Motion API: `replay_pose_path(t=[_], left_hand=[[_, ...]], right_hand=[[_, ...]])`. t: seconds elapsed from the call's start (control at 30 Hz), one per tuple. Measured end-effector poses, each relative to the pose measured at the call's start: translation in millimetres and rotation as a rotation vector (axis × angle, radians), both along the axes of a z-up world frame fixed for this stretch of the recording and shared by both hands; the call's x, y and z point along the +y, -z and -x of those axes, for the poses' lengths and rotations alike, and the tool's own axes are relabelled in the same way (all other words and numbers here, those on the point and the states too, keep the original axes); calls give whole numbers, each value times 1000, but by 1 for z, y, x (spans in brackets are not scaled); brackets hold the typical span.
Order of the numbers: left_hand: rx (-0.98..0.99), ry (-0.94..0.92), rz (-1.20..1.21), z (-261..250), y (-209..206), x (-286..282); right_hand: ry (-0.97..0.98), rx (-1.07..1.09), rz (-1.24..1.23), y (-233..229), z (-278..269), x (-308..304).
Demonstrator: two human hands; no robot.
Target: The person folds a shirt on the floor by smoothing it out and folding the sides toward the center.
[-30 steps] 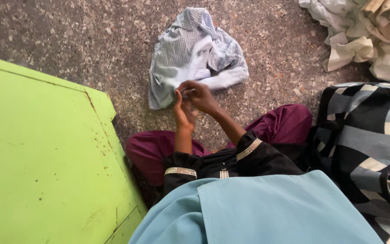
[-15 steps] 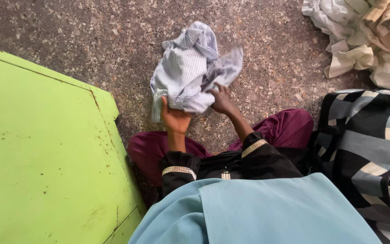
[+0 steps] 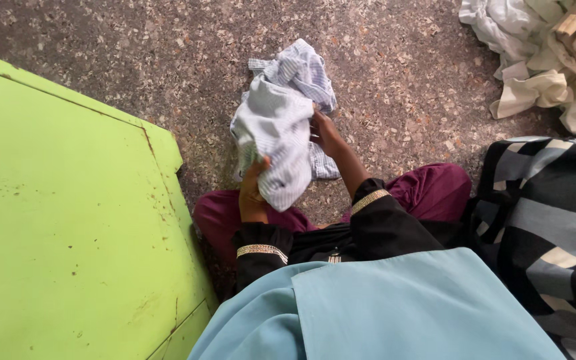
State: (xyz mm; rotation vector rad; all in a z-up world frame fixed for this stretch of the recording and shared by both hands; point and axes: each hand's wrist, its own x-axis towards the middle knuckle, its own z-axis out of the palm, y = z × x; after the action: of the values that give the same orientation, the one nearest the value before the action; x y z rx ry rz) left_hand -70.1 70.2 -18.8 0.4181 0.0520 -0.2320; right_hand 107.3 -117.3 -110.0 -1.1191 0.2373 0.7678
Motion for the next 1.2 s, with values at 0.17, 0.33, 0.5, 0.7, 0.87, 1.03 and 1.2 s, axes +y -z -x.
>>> replay_pose_path(t=[0.17,0.33,0.5,0.7,0.87,1.03,1.2], left_hand=[[88,218,-378,2,17,2],[357,260,-681,-13,49,-1],[545,106,-798,-34,95,-37],[434,259,-1108,-26,125,-85],[380,314,-1337,-31,128,-81],[321,198,-1633,-57,135,-69],[316,-119,-1847,-128,100,-31]], right_hand=[[68,104,-322,-22,-25,15],[330,-1,-380,-72,-72,-37],[813,-81,-423,-72,-77,-125],[985,208,-247,23,1,-163],[771,282,-172,49,12,-148],[638,364,-86,45,-17,-142],[712,198,-291,-9,-117,-134]])
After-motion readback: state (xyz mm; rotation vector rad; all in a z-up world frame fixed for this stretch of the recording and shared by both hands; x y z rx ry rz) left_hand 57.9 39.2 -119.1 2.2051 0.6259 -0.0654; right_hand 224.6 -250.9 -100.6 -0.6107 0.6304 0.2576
